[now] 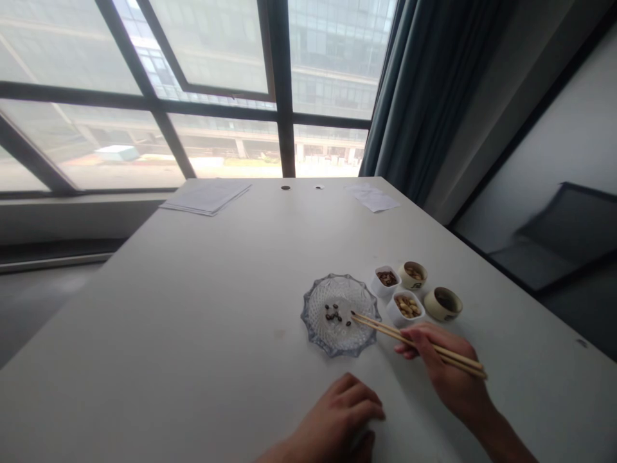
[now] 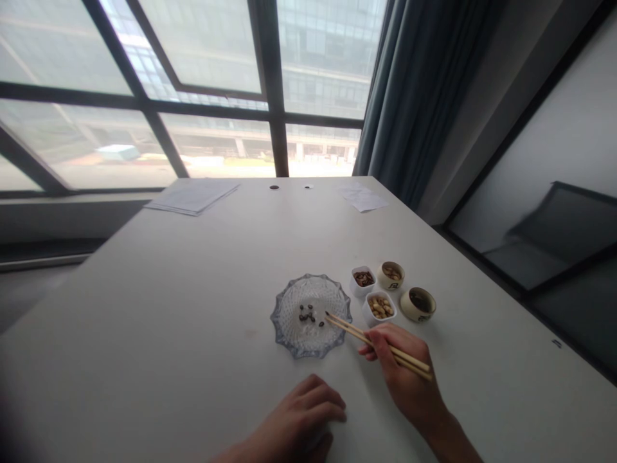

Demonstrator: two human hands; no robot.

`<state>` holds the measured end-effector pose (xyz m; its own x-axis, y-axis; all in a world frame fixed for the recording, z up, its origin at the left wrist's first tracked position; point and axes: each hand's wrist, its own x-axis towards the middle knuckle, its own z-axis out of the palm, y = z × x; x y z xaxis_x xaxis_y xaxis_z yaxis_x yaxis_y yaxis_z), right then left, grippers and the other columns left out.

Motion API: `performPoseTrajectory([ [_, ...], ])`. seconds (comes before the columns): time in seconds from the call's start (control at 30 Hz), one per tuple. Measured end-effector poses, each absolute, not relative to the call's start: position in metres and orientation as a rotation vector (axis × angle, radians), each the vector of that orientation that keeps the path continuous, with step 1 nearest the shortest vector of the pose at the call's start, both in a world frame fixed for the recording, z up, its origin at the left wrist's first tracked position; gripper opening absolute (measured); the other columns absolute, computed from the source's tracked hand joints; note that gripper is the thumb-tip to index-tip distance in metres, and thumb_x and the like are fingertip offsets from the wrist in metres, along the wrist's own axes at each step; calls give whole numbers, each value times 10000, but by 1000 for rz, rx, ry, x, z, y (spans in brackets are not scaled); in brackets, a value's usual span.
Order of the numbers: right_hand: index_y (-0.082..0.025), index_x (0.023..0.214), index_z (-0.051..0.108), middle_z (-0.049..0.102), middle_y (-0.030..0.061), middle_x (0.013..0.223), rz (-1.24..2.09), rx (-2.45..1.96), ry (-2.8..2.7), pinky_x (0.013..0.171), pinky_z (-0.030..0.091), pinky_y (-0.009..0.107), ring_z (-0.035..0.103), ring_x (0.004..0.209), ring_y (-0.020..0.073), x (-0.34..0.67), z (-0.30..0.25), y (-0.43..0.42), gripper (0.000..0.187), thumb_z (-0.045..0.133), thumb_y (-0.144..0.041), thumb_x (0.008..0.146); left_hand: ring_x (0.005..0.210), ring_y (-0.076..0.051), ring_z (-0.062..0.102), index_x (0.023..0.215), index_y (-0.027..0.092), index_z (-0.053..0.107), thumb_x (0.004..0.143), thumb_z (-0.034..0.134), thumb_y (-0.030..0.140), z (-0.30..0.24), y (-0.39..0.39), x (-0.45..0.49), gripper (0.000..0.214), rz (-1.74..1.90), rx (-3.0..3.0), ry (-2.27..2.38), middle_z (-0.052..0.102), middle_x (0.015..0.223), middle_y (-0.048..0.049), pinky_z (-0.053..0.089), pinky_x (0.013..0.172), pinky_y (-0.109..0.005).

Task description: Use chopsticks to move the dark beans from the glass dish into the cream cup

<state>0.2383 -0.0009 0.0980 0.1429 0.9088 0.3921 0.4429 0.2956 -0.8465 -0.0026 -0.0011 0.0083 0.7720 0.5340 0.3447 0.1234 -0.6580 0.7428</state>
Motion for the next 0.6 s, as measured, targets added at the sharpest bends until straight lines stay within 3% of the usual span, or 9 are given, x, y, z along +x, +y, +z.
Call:
performPoseTrajectory([
  [0.6, -220, 903, 856, 842, 60, 818, 432, -1317, -1370, 612, 654, 255, 781, 623, 190, 233, 81, -6, 277, 701, -394, 1052, 1116, -264, 654, 1172, 266, 651, 716, 656, 0, 8, -3, -3, 528, 693, 2247, 511, 778, 1243, -25, 569, 1030, -360],
])
